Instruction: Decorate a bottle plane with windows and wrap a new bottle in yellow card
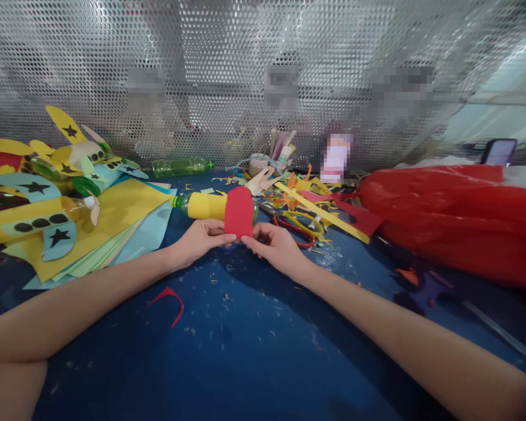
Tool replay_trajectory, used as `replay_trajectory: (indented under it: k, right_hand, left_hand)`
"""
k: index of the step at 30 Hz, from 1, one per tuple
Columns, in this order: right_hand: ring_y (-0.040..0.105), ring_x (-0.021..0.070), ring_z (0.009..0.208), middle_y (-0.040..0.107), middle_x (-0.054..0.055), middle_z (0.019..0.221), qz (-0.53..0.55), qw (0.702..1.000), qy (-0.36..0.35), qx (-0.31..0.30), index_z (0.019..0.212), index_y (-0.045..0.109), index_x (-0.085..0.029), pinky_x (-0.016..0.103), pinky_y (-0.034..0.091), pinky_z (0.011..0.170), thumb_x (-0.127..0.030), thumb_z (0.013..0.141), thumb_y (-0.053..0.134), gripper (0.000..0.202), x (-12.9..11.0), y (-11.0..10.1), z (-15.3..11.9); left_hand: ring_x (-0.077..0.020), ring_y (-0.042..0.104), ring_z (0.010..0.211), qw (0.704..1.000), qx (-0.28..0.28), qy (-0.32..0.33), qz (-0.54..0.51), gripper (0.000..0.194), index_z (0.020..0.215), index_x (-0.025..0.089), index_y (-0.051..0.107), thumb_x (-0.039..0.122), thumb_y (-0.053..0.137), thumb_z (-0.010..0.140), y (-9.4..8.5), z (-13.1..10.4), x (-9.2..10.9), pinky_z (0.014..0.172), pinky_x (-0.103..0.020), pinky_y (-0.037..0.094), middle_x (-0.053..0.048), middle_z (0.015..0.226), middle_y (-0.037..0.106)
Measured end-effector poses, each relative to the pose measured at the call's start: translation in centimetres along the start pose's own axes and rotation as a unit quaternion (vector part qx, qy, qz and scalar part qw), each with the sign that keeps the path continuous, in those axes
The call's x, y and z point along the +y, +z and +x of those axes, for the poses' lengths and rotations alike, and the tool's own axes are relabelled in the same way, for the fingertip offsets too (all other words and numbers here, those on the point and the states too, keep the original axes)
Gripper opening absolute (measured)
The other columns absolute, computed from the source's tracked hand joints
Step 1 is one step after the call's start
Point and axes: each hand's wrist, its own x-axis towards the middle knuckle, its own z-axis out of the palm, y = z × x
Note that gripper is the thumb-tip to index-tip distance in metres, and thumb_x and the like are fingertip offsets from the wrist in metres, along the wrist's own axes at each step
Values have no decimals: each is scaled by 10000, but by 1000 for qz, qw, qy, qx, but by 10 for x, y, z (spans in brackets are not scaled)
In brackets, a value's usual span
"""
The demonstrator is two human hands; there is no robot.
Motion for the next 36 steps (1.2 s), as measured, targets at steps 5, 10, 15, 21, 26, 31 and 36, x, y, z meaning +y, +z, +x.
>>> replay_trajectory:
  k: [5, 10, 15, 21, 26, 31, 36]
  right_hand:
    - [466, 95, 464, 516, -35, 532, 3, 1000, 6, -4, 641, 482, -202, 238, 389, 459, -483, 766, 641, 346, -2, 0, -2]
    - [471, 97, 483, 524, -27, 568, 2, 1000, 11, -12, 652, 488, -199, 243, 400, 468, -493, 772, 633, 349, -3, 0, -2]
    - [560, 139, 676, 614, 35, 802, 0, 1000, -26, -5, 877, 579, -178, 271, 469, 585, -438, 738, 687, 314, 1, 1, 1]
    - [573, 159, 722, 638, 57, 831, -38, 998, -45, -5, 881, 601, -164, 293, 481, 638, -402, 769, 649, 268, 1, 0, 1]
    - [587, 163, 730, 650, 62, 863, -40, 998, -46, -14, 897, 612, -162, 300, 498, 656, -408, 768, 651, 281, 1, 1, 0]
    - [557, 141, 655, 624, 34, 754, -68, 997, -47, 8, 768, 600, -166, 270, 468, 591, -377, 760, 647, 216, 1, 1, 0]
    - [503, 110, 564, 572, -3, 641, -64, 997, -43, 22, 664, 546, -176, 243, 423, 530, -396, 741, 658, 259, 1, 1, 0]
  left_hand:
    - [-107, 612, 732, 1000, -1, -3, -8, 227, 890, 142, 722, 266, 748, 702, 1, 0, 3, 712, -228, 470, -49, 859, 723]
    - [-96, 607, 720, 1000, -13, 4, -22, 210, 888, 149, 728, 255, 743, 706, 1, 0, 3, 700, -212, 464, -40, 848, 727]
    - [-102, 616, 727, 1000, -11, 3, -8, 220, 897, 146, 725, 271, 739, 717, 0, 0, 1, 718, -223, 474, -46, 882, 730]
    - [-129, 645, 764, 1000, -17, 0, -1, 252, 922, 138, 721, 277, 736, 712, 1, 0, 1, 726, -243, 500, -60, 883, 734]
    - [-118, 650, 752, 1000, -21, 0, -10, 248, 914, 133, 717, 263, 737, 703, 2, 1, 2, 723, -234, 510, -59, 885, 737]
    - [-133, 666, 778, 1000, -21, -12, -5, 237, 896, 130, 713, 256, 741, 697, 3, 1, 3, 719, -237, 521, -61, 872, 739]
    - [-146, 676, 801, 1000, -25, -13, 9, 231, 900, 128, 711, 260, 731, 711, 3, 1, 2, 727, -246, 524, -65, 881, 740]
